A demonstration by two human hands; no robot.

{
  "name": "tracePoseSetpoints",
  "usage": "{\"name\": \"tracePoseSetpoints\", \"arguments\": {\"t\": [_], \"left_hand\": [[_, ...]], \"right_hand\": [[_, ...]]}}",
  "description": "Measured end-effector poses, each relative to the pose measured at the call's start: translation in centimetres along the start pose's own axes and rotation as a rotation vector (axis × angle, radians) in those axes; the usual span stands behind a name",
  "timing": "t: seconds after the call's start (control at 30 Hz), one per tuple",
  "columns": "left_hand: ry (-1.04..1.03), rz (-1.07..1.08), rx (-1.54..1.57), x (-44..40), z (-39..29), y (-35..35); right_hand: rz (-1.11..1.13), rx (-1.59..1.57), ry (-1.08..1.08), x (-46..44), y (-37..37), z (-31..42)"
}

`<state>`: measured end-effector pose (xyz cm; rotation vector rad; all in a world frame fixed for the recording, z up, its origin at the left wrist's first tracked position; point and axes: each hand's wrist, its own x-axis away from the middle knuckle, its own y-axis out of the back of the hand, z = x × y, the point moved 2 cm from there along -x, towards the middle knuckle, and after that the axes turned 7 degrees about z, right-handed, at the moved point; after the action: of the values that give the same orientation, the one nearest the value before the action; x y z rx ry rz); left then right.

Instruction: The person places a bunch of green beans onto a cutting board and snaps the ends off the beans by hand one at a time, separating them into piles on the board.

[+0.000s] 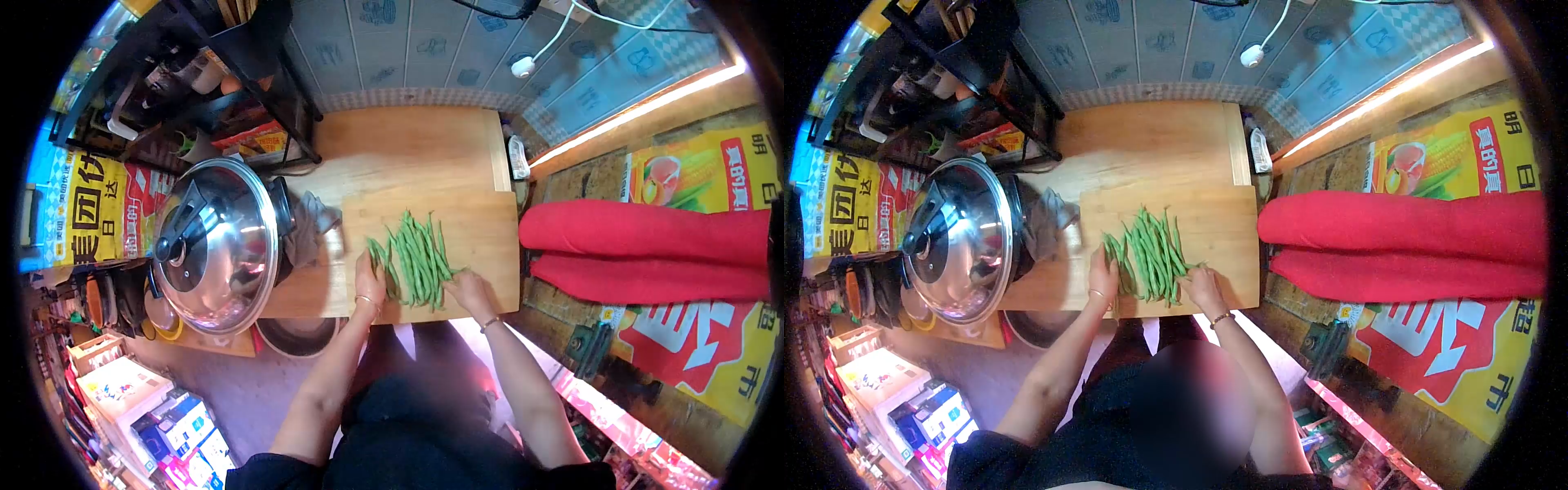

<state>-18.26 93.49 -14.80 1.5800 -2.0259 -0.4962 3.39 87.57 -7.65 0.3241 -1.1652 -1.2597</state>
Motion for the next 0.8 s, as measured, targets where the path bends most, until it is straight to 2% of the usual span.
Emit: {"name": "tracePoseSetpoints", "arguments": {"t": [0.03, 0.07, 0.13, 0.17, 0.23, 0.27, 0.3, 0.37, 0.4, 0.47, 0.53, 0.6, 0.63, 0.7, 0.77, 0.8], "left_hand": [[-0.007, -0.003, 0.0, 0.2, 0.1, 0.1], [-0.034, 0.005, -0.014, 0.4, 0.2, 0.0], [-0.056, -0.01, -0.091, 0.8, -0.9, 0.6], [-0.061, -0.009, -0.092, 1.0, -1.7, 1.1], [-0.227, 0.027, -0.142, 1.2, -4.6, 2.4], [-0.353, 0.113, -0.112, 1.1, -6.4, 2.9], [-0.363, 0.11, -0.107, 1.2, -8.1, 3.1], [-0.621, 0.284, -0.038, 1.8, -11.8, 2.9], [-0.631, 0.279, -0.032, 1.9, -13.2, 3.0], [-0.759, 0.285, -0.248, 2.3, -15.7, 3.3], [-0.847, 0.273, -0.268, 2.5, -17.0, 4.6], [-0.992, 0.225, -0.259, 2.8, -18.2, 6.2], [-0.997, 0.224, -0.26, 3.3, -18.2, 6.5], [-0.883, 0.481, -0.1, 4.2, -17.7, 7.0], [-0.841, 0.502, -0.079, 4.9, -17.6, 8.2], [-0.877, 0.464, -0.059, 5.1, -17.5, 8.8]], "right_hand": [[0.13, -0.004, -0.11, 0.1, 0.2, 0.3], [0.124, -0.004, -0.11, 0.0, -0.4, -0.1], [-0.112, -0.111, 0.046, -0.1, -1.4, -0.8], [-0.117, -0.113, 0.045, 0.0, -1.6, -1.1], [-0.146, -0.183, 0.093, 0.4, -1.0, -1.0], [-0.147, -0.19, 0.119, 0.9, -0.3, -0.9], [-0.158, -0.186, 0.119, 1.6, 0.5, -0.7], [-0.126, -0.381, 0.194, 3.2, 2.5, 0.3], [-0.081, -0.286, 0.249, 4.3, 3.9, 1.2], [-0.083, -0.303, 0.315, 6.8, 6.4, 3.4], [-0.054, -0.252, 0.406, 8.6, 7.7, 4.5], [-0.049, -0.236, 0.388, 9.8, 8.4, 5.0], [-0.034, -0.222, 0.375, 10.3, 8.7, 5.3], [-0.034, -0.201, 0.372, 11.3, 9.5, 6.4], [-0.03, -0.18, 0.372, 12.0, 9.9, 7.5], [-0.002, -0.159, 0.464, 12.3, 10.0, 8.0]]}}
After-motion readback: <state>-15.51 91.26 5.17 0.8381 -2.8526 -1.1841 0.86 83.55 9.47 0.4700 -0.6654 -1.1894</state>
